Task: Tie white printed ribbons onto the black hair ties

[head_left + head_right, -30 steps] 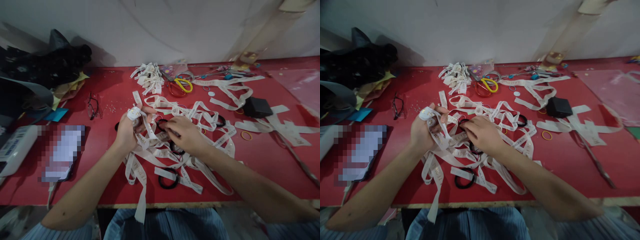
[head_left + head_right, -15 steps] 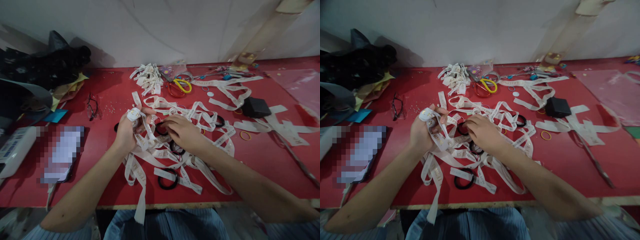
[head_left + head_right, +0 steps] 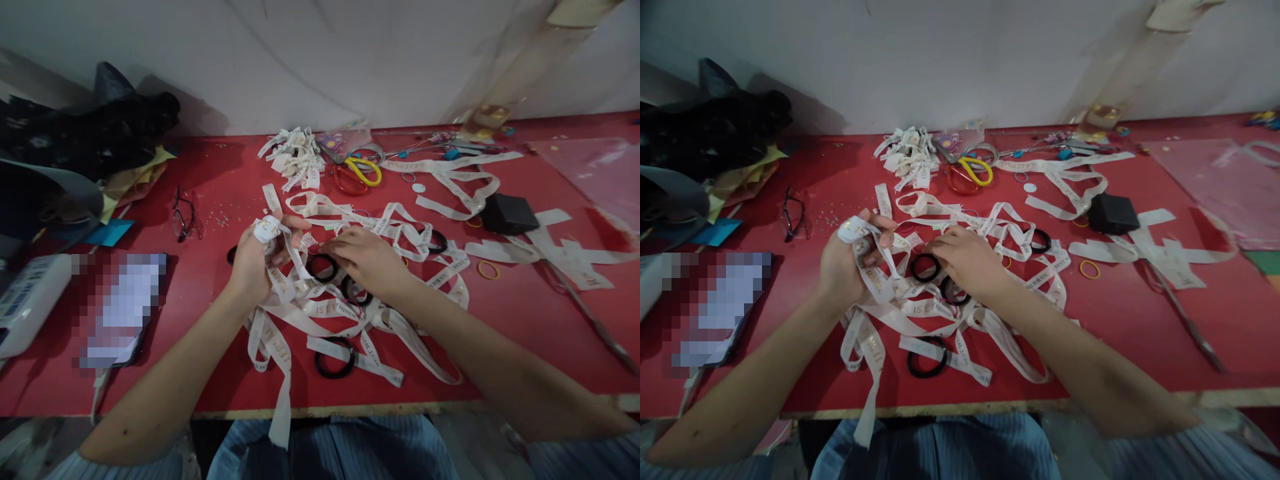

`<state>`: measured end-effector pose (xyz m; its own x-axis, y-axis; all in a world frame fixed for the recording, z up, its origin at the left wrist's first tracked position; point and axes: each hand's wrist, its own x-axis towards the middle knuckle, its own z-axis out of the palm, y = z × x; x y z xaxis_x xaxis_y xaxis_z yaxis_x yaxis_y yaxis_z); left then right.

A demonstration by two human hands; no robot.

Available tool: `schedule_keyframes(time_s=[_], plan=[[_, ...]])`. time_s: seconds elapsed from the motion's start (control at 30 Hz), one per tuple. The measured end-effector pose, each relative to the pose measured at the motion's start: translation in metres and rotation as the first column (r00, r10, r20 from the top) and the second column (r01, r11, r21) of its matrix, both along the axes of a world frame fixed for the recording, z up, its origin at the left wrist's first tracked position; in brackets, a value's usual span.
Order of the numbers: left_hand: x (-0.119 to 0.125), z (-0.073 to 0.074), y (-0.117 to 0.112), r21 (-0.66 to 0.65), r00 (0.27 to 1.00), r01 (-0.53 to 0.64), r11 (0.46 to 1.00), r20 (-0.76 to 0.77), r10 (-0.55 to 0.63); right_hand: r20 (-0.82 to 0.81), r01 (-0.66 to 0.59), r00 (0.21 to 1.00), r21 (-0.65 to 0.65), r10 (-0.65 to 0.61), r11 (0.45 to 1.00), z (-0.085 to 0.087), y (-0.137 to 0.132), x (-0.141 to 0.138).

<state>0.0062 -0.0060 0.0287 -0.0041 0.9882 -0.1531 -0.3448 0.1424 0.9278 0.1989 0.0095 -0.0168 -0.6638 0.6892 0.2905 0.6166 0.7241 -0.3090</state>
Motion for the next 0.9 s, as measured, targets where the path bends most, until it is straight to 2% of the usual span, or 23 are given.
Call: schedule_keyframes(time_s=[0.17, 0.33, 0.5, 0.73, 0.9], plan=[[-0.001, -0.001, 0.001, 0.011, 1.000, 0.005, 1.000, -0.007, -0.005, 0.111, 0.057, 0.991, 0.114, -0.069, 0.992, 0.003, -0.006, -0.001], [-0.001, -0.002, 0.000, 0.022, 0.999, 0.033, 0.999, 0.022, -0.033, 0.220, 0.062, 0.971, 0.160, -0.097, 0.985, 0.010, -0.011, -0.003], [0.000, -0.001, 0.001, 0.012, 0.999, 0.031, 0.999, 0.022, -0.031, 0.263, 0.071, 0.958, 0.158, -0.111, 0.985, 0.014, -0.013, -0.006], [-0.002, -0.004, 0.002, 0.033, 0.998, 0.045, 0.998, 0.038, -0.046, 0.267, 0.182, 0.936, 0.186, -0.228, 0.966, 0.017, -0.015, -0.006], [-0.001, -0.004, 0.001, 0.025, 0.999, 0.044, 0.999, 0.020, -0.045, 0.250, 0.250, 0.932, 0.081, -0.263, 0.965, 0.018, -0.014, -0.005]])
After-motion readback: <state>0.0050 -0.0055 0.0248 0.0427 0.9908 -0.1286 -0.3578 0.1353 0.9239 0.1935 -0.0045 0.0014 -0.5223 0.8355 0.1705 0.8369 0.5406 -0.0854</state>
